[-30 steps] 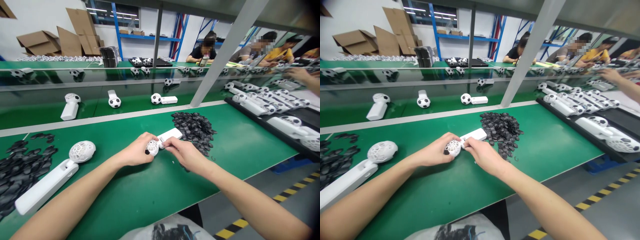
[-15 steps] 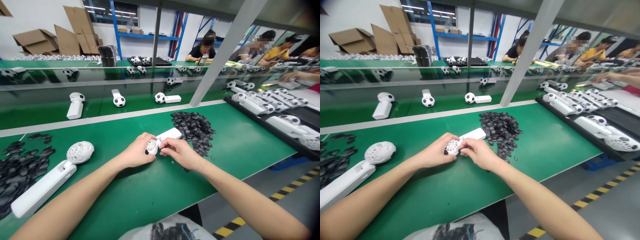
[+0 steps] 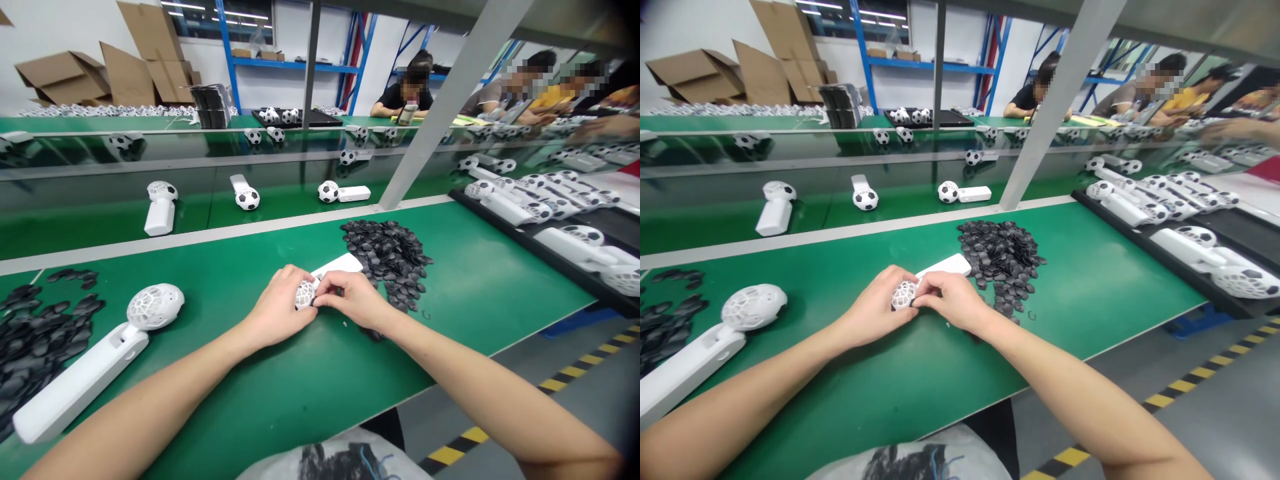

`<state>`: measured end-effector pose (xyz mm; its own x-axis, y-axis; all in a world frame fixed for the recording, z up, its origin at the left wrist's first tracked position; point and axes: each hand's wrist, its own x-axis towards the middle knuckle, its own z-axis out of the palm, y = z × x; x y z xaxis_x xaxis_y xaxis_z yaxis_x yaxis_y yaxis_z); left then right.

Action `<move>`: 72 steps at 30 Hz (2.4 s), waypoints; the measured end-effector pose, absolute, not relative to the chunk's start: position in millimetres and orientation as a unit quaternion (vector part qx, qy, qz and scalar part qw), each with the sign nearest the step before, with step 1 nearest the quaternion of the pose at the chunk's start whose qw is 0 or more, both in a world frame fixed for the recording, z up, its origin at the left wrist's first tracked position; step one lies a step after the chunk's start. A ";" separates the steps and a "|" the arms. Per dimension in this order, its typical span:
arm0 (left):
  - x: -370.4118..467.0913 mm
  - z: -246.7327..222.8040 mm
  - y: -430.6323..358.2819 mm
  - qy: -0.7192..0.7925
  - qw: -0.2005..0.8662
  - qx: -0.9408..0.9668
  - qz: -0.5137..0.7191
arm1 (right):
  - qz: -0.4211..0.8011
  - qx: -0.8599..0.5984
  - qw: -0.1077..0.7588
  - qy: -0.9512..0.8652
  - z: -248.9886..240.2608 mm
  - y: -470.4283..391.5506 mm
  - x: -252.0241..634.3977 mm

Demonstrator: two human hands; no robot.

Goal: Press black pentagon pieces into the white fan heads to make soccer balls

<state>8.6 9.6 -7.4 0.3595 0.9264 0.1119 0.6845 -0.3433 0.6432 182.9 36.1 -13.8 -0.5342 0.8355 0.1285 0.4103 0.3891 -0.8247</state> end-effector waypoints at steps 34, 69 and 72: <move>-161.7 26.9 -33.4 0.785 0.139 0.602 0.034 | 0.220 -0.467 0.144 -0.844 -16.0 0.7 262.7; 1.2 -3.8 10.5 0.490 0.197 0.840 0.127 | 0.182 -0.353 0.273 -0.876 -3.6 -3.8 188.2; 1.0 -3.8 10.0 0.487 0.195 0.841 0.131 | 0.167 -0.366 0.280 -0.872 -8.4 -1.6 180.4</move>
